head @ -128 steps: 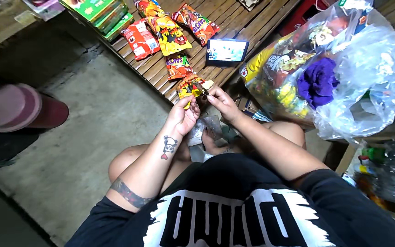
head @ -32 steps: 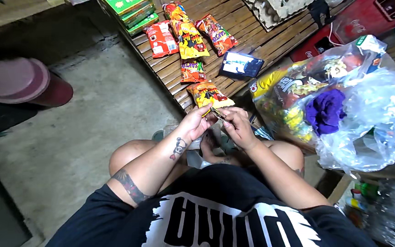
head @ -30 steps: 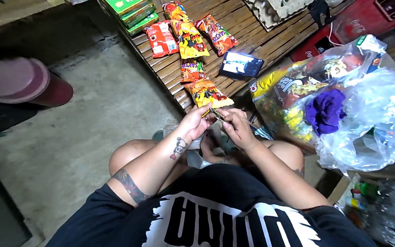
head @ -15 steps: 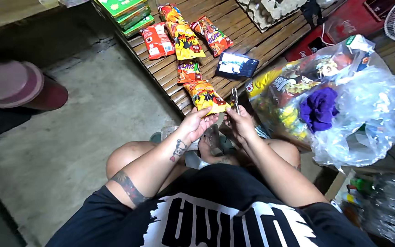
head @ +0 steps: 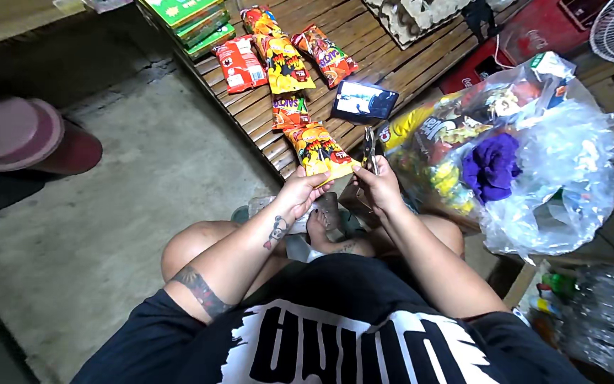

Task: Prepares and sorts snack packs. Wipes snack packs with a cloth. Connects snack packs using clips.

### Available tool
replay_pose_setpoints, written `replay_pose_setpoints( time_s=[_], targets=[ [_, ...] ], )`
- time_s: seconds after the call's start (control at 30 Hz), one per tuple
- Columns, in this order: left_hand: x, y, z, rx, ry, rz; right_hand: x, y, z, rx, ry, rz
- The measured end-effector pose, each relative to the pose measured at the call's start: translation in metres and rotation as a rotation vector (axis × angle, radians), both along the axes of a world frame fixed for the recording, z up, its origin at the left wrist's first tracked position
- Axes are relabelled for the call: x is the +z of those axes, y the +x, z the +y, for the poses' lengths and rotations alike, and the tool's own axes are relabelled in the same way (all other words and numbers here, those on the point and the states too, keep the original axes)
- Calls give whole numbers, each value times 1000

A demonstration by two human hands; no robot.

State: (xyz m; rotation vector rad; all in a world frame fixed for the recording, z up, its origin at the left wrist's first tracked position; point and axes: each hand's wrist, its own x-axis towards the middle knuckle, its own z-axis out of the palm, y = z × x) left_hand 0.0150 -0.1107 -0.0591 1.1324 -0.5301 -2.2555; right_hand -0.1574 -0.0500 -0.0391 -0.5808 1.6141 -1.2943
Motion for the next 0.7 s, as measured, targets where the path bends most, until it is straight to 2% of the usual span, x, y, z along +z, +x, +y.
replay_pose_setpoints(
  time_s=[0.23, 0.4, 0.57, 0.7],
  targets=[
    [-14, -1, 0, -79, -110, -119, -21, -7, 10, 25, 90, 45],
    [-25, 0, 1, -109, -137, -187, -26, -20, 29, 113, 119, -35],
    [-25, -2, 3, -147, -147, -206, -27, -23, 50, 165, 169, 39],
    [-37, -5, 2, -125, -168, -185, -31, -29, 67, 201, 209, 1]
  ],
)
